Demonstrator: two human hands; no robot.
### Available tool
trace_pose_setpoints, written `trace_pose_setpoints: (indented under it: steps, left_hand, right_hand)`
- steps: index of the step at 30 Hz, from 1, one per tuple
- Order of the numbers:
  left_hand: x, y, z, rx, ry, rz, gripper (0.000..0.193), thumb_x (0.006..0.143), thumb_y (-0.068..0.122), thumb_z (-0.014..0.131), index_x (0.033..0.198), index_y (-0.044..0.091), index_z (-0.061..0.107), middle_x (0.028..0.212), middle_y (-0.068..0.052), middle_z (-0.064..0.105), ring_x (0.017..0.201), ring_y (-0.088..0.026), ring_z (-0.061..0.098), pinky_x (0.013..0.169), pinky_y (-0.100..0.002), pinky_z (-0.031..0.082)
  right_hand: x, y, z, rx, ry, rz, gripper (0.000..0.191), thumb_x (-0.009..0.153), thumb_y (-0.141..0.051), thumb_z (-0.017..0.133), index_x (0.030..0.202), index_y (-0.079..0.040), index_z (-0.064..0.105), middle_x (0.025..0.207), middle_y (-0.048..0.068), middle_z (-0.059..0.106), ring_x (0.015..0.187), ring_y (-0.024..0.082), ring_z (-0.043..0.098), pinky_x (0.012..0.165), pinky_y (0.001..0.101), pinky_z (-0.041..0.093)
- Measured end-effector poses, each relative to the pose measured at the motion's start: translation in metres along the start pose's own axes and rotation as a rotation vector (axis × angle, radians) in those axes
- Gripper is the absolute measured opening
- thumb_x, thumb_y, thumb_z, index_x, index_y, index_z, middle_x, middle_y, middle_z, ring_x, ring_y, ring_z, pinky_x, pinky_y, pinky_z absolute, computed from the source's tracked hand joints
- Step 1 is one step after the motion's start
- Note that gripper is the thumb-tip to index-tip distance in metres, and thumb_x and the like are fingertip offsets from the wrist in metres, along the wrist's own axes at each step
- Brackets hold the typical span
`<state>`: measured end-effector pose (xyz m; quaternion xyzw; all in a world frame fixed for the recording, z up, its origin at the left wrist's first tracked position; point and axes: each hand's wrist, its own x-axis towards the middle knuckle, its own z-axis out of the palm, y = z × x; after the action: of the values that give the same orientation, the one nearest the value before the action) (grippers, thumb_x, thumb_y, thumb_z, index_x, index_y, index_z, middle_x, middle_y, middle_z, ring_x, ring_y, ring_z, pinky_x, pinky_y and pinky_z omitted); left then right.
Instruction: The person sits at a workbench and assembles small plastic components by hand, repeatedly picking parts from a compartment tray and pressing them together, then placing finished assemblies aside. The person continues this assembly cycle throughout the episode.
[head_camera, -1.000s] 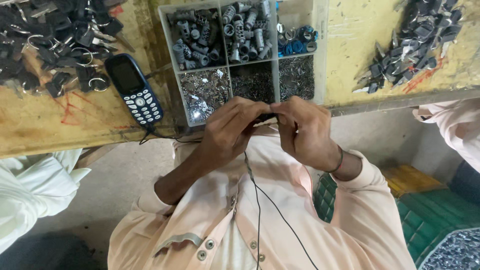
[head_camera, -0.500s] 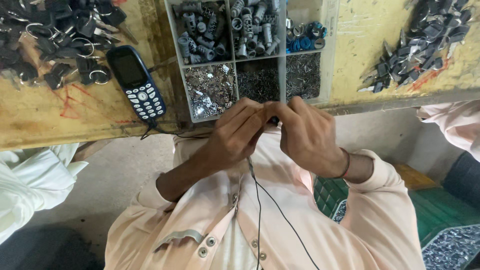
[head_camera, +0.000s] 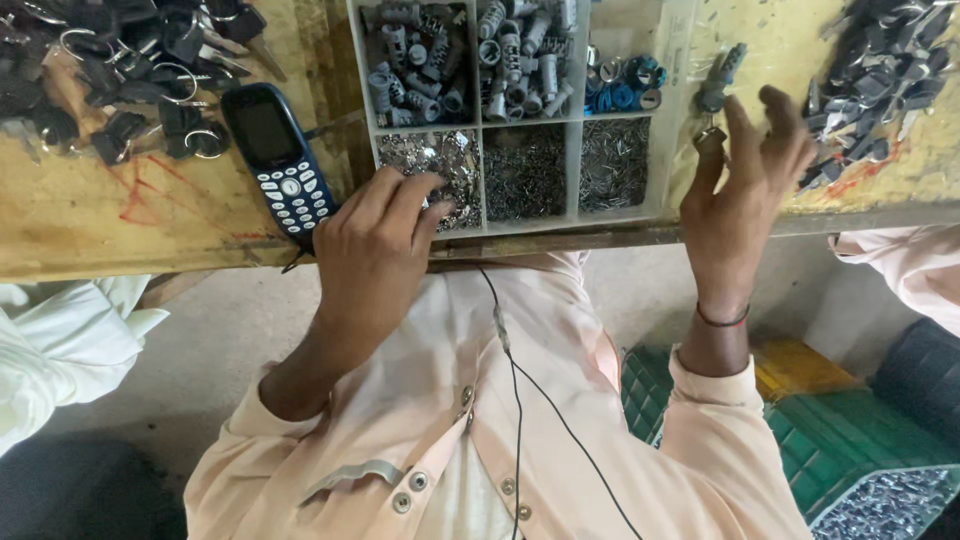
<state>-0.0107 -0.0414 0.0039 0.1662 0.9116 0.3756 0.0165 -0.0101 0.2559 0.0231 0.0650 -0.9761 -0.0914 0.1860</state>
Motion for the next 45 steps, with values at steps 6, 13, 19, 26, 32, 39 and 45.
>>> trace_pose_setpoints:
  steps: [6, 13, 19, 26, 32, 39, 45]
  left_hand:
    - [-0.004, -0.001, 0.006, 0.082, -0.021, 0.014, 0.014, 0.095, 0.009, 0.076, 0.102, 0.006, 0.064, 0.094, -0.009, 0.061, 0.083, -0.029, 0.068, 0.069, -0.041, 0.052]
    - [-0.004, -0.005, -0.001, -0.230, 0.057, -0.062, 0.017, 0.089, -0.003, 0.074, 0.098, 0.003, 0.061, 0.097, -0.008, 0.067, 0.084, -0.024, 0.071, 0.073, -0.036, 0.057]
    - [-0.008, -0.008, -0.001, -0.434, 0.069, -0.046, 0.017, 0.096, -0.005, 0.075, 0.110, 0.005, 0.072, 0.108, -0.009, 0.071, 0.092, -0.018, 0.074, 0.072, -0.026, 0.061]
    - [-0.002, 0.004, 0.010, -0.646, 0.084, -0.110, 0.015, 0.099, -0.002, 0.076, 0.112, 0.004, 0.073, 0.106, -0.005, 0.072, 0.091, -0.012, 0.072, 0.080, -0.024, 0.059]
    - [-0.004, 0.009, 0.014, -0.680, 0.036, -0.196, 0.013, 0.098, 0.001, 0.074, 0.111, 0.003, 0.073, 0.107, -0.006, 0.074, 0.093, -0.012, 0.072, 0.079, -0.024, 0.060]
    - [0.000, 0.021, 0.026, -0.779, 0.006, -0.191, 0.014, 0.097, 0.002, 0.076, 0.111, 0.003, 0.073, 0.104, -0.005, 0.074, 0.089, -0.010, 0.073, 0.078, -0.024, 0.061]
    - [0.006, 0.033, 0.038, -0.815, 0.034, -0.142, 0.015, 0.098, 0.000, 0.075, 0.113, 0.003, 0.073, 0.104, -0.007, 0.074, 0.088, -0.010, 0.074, 0.078, -0.024, 0.062]
  right_hand:
    - [0.024, -0.051, -0.016, 0.864, -0.542, -0.061, 0.015, 0.099, -0.015, 0.075, 0.112, -0.009, 0.071, 0.100, 0.009, 0.061, 0.098, 0.025, 0.059, 0.085, 0.0397, 0.047]
    - [0.019, -0.069, 0.015, 0.739, -0.388, -0.324, 0.016, 0.099, -0.011, 0.074, 0.106, -0.005, 0.061, 0.097, 0.010, 0.051, 0.096, 0.030, 0.051, 0.084, 0.0424, 0.043]
    - [0.018, -0.069, 0.010, 0.723, -0.406, -0.306, 0.018, 0.096, -0.011, 0.074, 0.105, -0.005, 0.060, 0.099, 0.010, 0.052, 0.095, 0.031, 0.052, 0.082, 0.0419, 0.043]
    - [0.019, -0.069, 0.011, 0.750, -0.394, -0.316, 0.019, 0.096, -0.012, 0.075, 0.108, -0.004, 0.062, 0.100, 0.011, 0.051, 0.096, 0.032, 0.052, 0.082, 0.0428, 0.042]
    - [0.018, -0.063, 0.001, 0.922, -0.432, -0.194, 0.016, 0.095, -0.004, 0.077, 0.107, -0.002, 0.065, 0.102, 0.012, 0.057, 0.094, 0.030, 0.058, 0.081, 0.0389, 0.047]
    - [0.000, -0.037, 0.000, 1.437, -0.515, 0.164, 0.015, 0.095, 0.008, 0.074, 0.107, 0.001, 0.068, 0.107, 0.009, 0.065, 0.091, 0.016, 0.062, 0.079, 0.0261, 0.049]
    - [-0.020, -0.044, 0.006, 1.499, -0.380, 0.169, 0.016, 0.097, 0.013, 0.070, 0.108, 0.001, 0.065, 0.106, 0.010, 0.066, 0.092, 0.017, 0.062, 0.081, 0.0269, 0.051]
